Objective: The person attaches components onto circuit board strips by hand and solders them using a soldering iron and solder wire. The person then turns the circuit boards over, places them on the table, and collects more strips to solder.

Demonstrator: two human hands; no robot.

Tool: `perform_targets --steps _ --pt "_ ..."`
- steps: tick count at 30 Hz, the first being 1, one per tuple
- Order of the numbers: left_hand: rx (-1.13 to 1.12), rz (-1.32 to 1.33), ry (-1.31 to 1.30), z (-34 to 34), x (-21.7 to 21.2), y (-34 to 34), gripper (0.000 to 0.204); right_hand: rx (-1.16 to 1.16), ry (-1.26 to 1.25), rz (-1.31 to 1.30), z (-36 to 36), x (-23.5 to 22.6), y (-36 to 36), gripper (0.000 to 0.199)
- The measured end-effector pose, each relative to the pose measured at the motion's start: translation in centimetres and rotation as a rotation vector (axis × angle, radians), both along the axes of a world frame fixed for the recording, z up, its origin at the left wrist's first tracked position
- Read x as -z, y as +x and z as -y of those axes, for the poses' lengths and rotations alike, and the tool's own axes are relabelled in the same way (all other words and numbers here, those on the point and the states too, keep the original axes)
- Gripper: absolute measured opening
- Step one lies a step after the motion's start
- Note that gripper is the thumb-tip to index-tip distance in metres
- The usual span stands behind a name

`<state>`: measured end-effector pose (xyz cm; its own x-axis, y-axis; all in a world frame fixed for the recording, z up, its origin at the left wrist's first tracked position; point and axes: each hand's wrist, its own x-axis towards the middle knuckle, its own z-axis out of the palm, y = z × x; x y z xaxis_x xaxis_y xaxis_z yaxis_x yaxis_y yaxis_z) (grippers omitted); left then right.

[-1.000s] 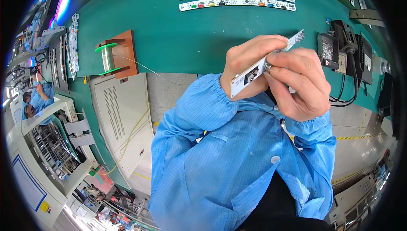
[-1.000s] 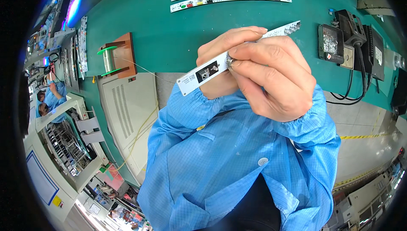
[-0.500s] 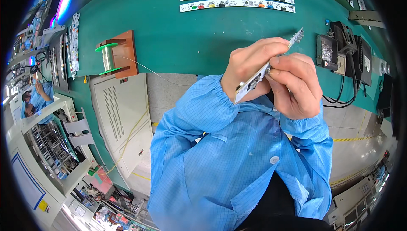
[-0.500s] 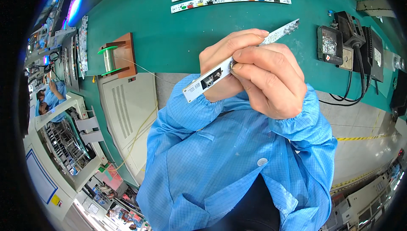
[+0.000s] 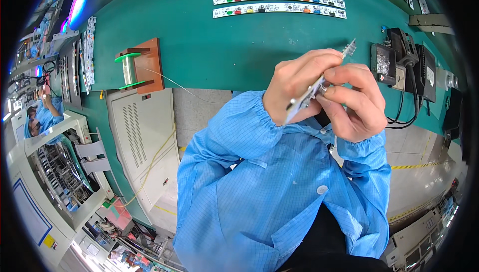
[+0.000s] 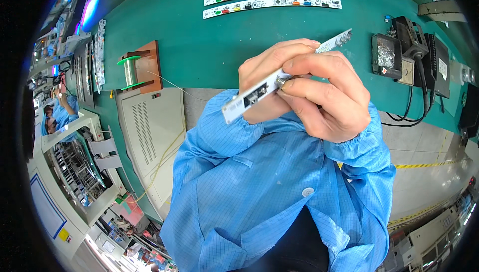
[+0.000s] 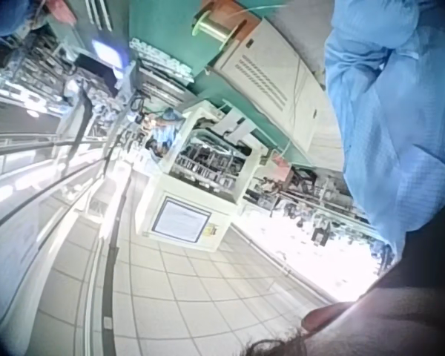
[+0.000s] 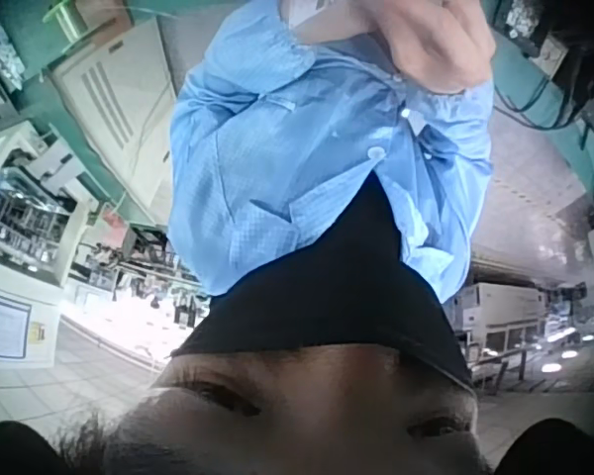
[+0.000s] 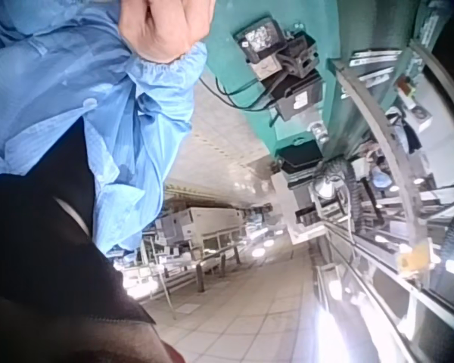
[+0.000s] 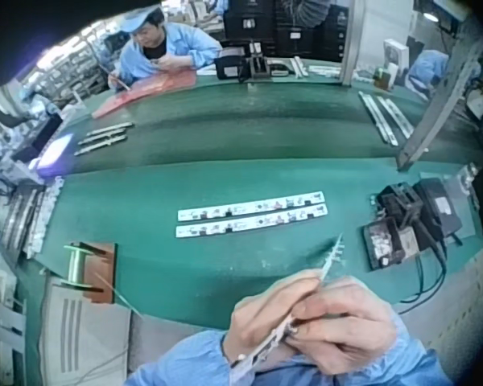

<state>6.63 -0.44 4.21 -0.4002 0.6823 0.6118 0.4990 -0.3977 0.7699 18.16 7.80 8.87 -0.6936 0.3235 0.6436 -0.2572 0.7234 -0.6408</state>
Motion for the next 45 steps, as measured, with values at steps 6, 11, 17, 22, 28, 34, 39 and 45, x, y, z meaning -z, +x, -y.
perform_targets --steps 6,11,17,22,28,34,39,45 --pt "0.048 0.037 -0.012 0.1 0.3 0.3 0.040 -0.067 -0.125 0.018 -0.5 -0.1 0.4 0.025" --pt "0.101 -0.047 -0.037 0.5 -0.1 -0.1 0.057 -0.183 -0.247 0.064 -1.7 -0.7 0.3 0.025" --pt "0.139 -0.108 -0.066 0.6 0.4 -0.4 0.051 -0.280 -0.176 0.170 -3.8 -1.4 0.7 0.019" --pt "0.311 0.002 -0.038 0.9 -0.7 -0.8 0.034 -0.400 -0.136 0.098 -5.0 -2.0 -0.2 0.015" --pt "0.310 0.151 -0.048 0.4 -2.7 -0.2 0.031 -0.294 -0.328 0.132 -3.8 -2.9 -0.5 0.017" --pt "0.251 0.048 -0.169 -0.2 -3.0 0.9 0.026 -0.369 -0.422 0.084 -4.2 -2.6 0.0 0.019" --pt "0.245 0.020 -0.105 0.0 -3.6 2.2 0.023 -0.356 -0.318 -0.017 -3.8 -2.1 1.2 0.018" --pt "0.304 0.127 -0.121 -0.1 -3.8 3.2 0.024 -0.285 -0.270 -0.031 -3.2 -2.5 2.4 0.015"
